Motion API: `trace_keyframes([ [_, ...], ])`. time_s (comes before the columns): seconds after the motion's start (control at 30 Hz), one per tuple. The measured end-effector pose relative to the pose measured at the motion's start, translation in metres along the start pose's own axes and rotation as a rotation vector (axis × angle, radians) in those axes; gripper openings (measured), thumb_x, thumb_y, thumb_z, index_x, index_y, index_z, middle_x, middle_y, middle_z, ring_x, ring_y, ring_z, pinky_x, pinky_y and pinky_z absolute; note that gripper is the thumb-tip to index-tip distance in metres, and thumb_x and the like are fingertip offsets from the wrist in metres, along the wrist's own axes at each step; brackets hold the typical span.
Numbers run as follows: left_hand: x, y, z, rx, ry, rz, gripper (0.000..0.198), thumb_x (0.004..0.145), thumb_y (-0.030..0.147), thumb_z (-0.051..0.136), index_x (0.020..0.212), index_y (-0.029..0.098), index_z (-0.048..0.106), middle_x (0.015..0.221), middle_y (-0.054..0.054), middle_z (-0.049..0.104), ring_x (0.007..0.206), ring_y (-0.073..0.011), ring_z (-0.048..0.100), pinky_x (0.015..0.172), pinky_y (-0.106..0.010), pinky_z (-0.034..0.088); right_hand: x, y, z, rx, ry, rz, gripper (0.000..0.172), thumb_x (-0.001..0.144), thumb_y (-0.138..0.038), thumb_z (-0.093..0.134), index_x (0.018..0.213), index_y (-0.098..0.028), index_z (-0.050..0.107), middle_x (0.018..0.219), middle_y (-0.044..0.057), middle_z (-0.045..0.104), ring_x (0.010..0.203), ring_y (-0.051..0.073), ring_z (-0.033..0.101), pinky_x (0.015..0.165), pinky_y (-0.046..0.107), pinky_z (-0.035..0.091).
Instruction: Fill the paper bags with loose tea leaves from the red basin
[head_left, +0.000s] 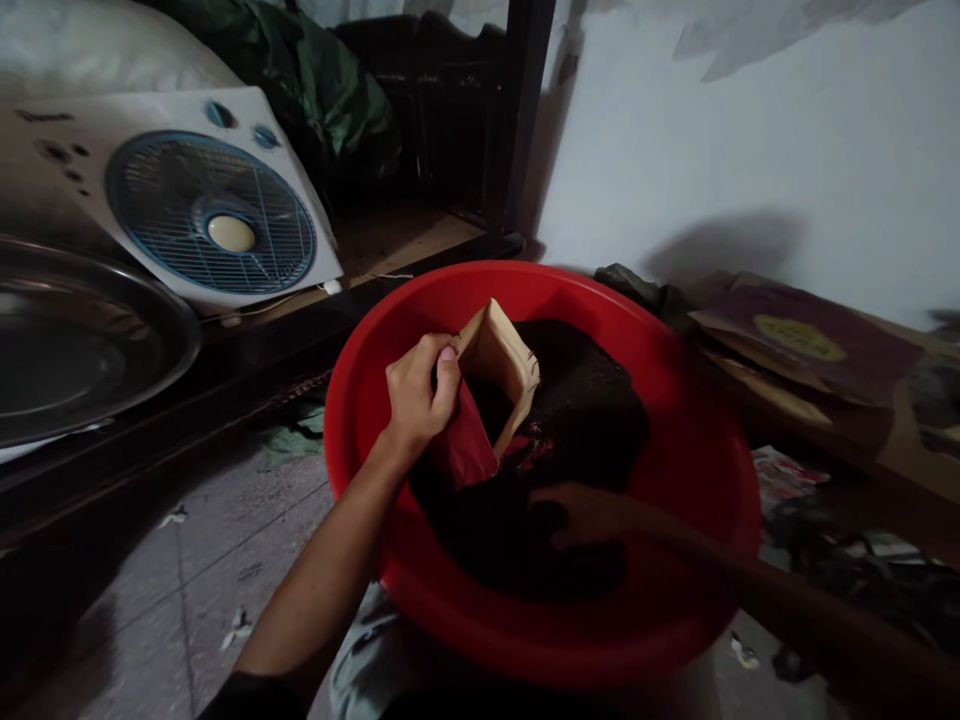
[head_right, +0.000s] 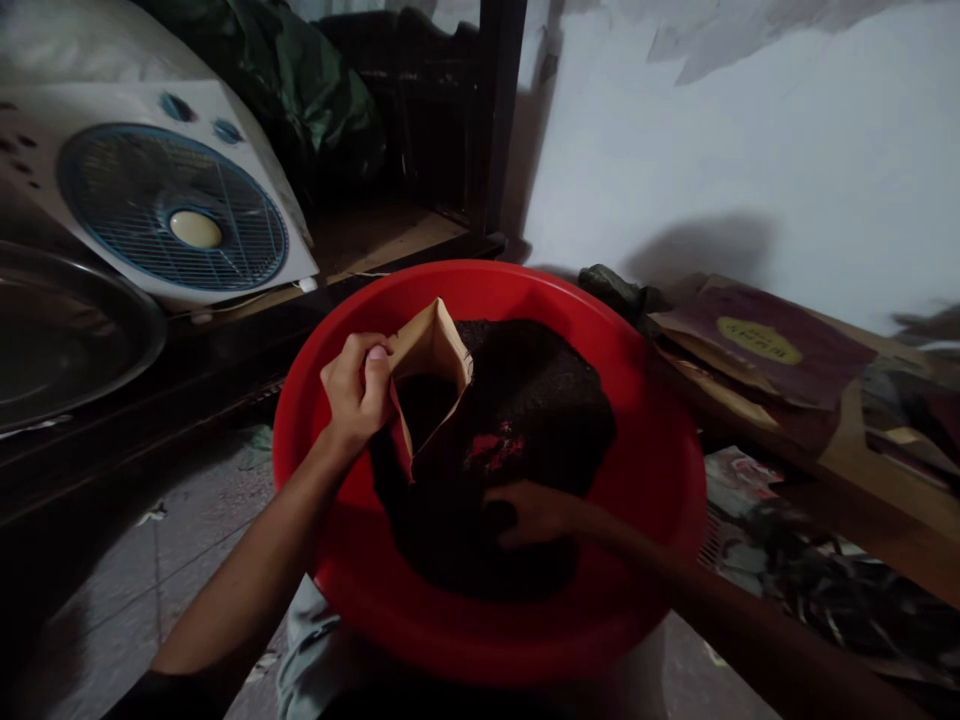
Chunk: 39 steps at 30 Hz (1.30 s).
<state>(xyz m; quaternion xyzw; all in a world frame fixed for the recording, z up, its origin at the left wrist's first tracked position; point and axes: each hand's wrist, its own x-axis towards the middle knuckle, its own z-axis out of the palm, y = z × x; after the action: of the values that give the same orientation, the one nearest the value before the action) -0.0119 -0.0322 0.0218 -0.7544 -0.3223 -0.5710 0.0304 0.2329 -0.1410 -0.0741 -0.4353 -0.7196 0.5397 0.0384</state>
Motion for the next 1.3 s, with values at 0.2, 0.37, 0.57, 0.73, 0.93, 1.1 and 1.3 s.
trace_keyframes([
  [0.2,0.0,0.001,-0.001,-0.043,-0.055,0.029,0.021,0.099,0.023,0.04,0.089,0.018,0.058,0.073,0.0,0.064,0.063,-0.0099,0.059,0.061,-0.022,0.045,-0.015,-0.069,-0.053,0.347,0.977,0.017,0.043,0.081,-0.055,0.066,0.112,-0.026,0.055,0.078,-0.002,0.063,0.055,0.015,0.058,0.045,0.026,0.046],
  [0.37,-0.003,0.0,0.001,-0.095,-0.115,0.078,0.022,0.099,0.024,0.039,0.094,0.018,0.059,0.076,-0.001,0.065,0.065,-0.01,0.06,0.062,-0.021,0.046,0.006,-0.145,-0.081,0.321,1.247,-0.475,0.022,0.088,-0.042,0.063,0.104,-0.027,0.058,0.097,-0.001,0.065,0.079,0.014,0.065,0.067,0.027,0.055],
  [0.57,-0.005,-0.001,0.002,-0.008,-0.064,0.041,0.021,0.099,0.024,0.039,0.094,0.018,0.059,0.076,-0.001,0.064,0.065,-0.0107,0.059,0.062,-0.023,0.044,0.026,-0.167,-0.084,-0.062,1.286,-0.632,0.015,0.092,-0.036,0.061,0.088,-0.022,0.065,0.097,0.003,0.068,0.094,0.016,0.064,0.09,0.032,0.05],
  [0.73,-0.003,0.0,0.0,0.02,-0.017,-0.023,0.021,0.099,0.024,0.039,0.09,0.018,0.057,0.075,0.0,0.063,0.067,-0.0113,0.058,0.063,-0.024,0.043,0.041,-0.096,-0.086,-0.03,1.367,-0.344,0.022,0.092,-0.039,0.054,0.087,-0.021,0.066,0.088,0.004,0.069,0.085,0.018,0.063,0.082,0.034,0.05],
  [0.93,-0.002,-0.001,-0.001,0.014,-0.019,-0.004,0.02,0.098,0.022,0.039,0.09,0.019,0.057,0.074,0.0,0.061,0.066,-0.0109,0.057,0.062,-0.024,0.043,0.053,0.01,-0.031,-0.185,0.382,0.173,0.047,0.082,-0.045,0.062,0.118,-0.016,0.065,0.118,0.015,0.068,0.109,0.029,0.064,0.096,0.043,0.048],
  [1.1,-0.001,0.001,-0.002,0.008,-0.018,0.009,0.02,0.098,0.022,0.039,0.089,0.019,0.056,0.072,0.0,0.061,0.065,-0.0108,0.057,0.061,-0.023,0.043,0.05,0.018,0.028,-0.368,-0.089,0.436,0.107,0.074,-0.068,0.066,0.158,-0.016,0.023,0.164,0.023,0.015,0.15,0.047,0.011,0.115,0.061,0.022],
  [1.3,-0.001,-0.004,-0.001,0.01,-0.016,-0.012,0.019,0.098,0.023,0.04,0.088,0.019,0.057,0.071,0.0,0.061,0.062,-0.0107,0.056,0.06,-0.024,0.042,0.041,-0.009,0.033,-0.136,-0.109,0.281,0.082,0.077,-0.052,0.068,0.148,-0.018,0.046,0.152,0.017,0.046,0.14,0.035,0.044,0.116,0.044,0.033],
])
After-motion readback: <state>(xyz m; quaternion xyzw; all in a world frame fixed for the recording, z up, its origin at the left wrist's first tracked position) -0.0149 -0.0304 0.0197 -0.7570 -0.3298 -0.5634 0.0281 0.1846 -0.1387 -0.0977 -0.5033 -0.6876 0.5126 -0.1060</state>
